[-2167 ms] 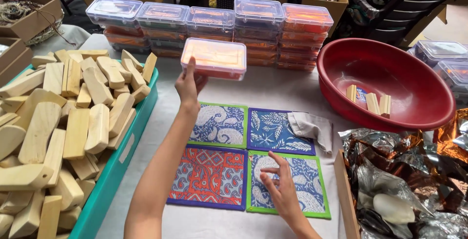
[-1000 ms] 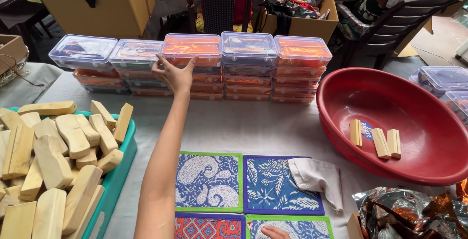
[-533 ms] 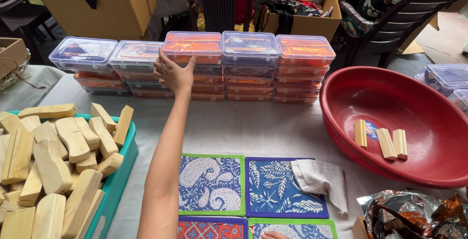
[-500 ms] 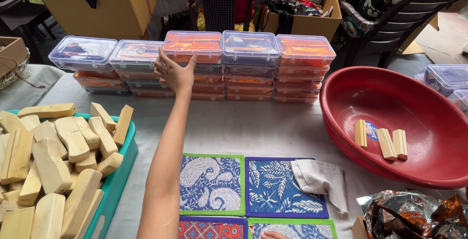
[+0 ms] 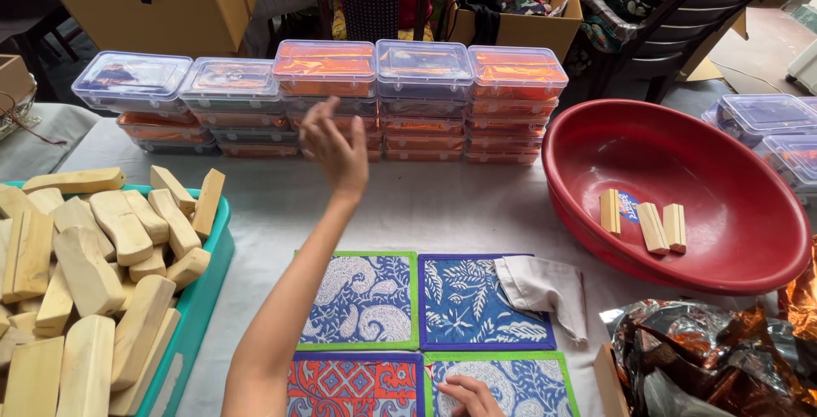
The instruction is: The person wipes a wooden block with a white cloth, then wraps it in copper foil. They place the wrapped block into a clear plastic container, close the lid, and stack it with other containers. The person then wipes the table surface and repeats the process with another wooden block.
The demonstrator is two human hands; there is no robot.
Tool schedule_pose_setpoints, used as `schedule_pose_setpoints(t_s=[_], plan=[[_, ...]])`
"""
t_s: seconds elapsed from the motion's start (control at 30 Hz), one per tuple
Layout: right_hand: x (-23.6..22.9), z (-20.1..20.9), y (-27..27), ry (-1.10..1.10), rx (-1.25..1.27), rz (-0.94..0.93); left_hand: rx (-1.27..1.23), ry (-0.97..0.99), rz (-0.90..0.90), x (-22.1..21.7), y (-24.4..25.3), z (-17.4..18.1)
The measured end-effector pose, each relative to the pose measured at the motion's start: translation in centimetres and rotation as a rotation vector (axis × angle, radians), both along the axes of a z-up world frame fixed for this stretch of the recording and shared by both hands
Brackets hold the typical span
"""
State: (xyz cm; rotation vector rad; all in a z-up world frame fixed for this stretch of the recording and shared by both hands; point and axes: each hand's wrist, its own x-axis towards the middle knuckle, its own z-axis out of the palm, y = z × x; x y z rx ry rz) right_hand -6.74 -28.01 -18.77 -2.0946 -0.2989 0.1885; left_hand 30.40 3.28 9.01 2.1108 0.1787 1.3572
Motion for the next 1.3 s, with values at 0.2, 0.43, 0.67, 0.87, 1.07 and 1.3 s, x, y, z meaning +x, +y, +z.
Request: schedule_pose_setpoints(t_s=[0.2, 0.43, 0.67, 0.87, 1.07, 1.3], plan=[[-1.1, 16.9, 2.7, -0.055, -0.069, 0.101, 0.271, 0.347, -0.842, -10.3, -13.1, -0.1], [-2.8, 24.3, 4.0, -0.163, -0.05, 0.123, 0.719, 0.385, -0.977, -17.5, -22.5, -7.1], [-3.8, 25.2, 4.3, -0.27, -0.085, 0.106, 0.255, 0.459, -1.014, -22.4, -19.6, -3.9], [-3.5, 23.4, 4.2, -0.239, 0.096, -0.179, -0.922, 0.679, -1.098, -26.3, -13.3, -8.5], [-2.0, 22.6, 2.5, -0.26, 0.108, -0.294, -0.88, 0.676, -1.075, -31.2, -10.2, -9.8], [-0.8, 20.7, 1.7, -0.118, 0.353, -0.28, -1.056, 0.772, -1.262, -32.5, -9.5, -7.6]])
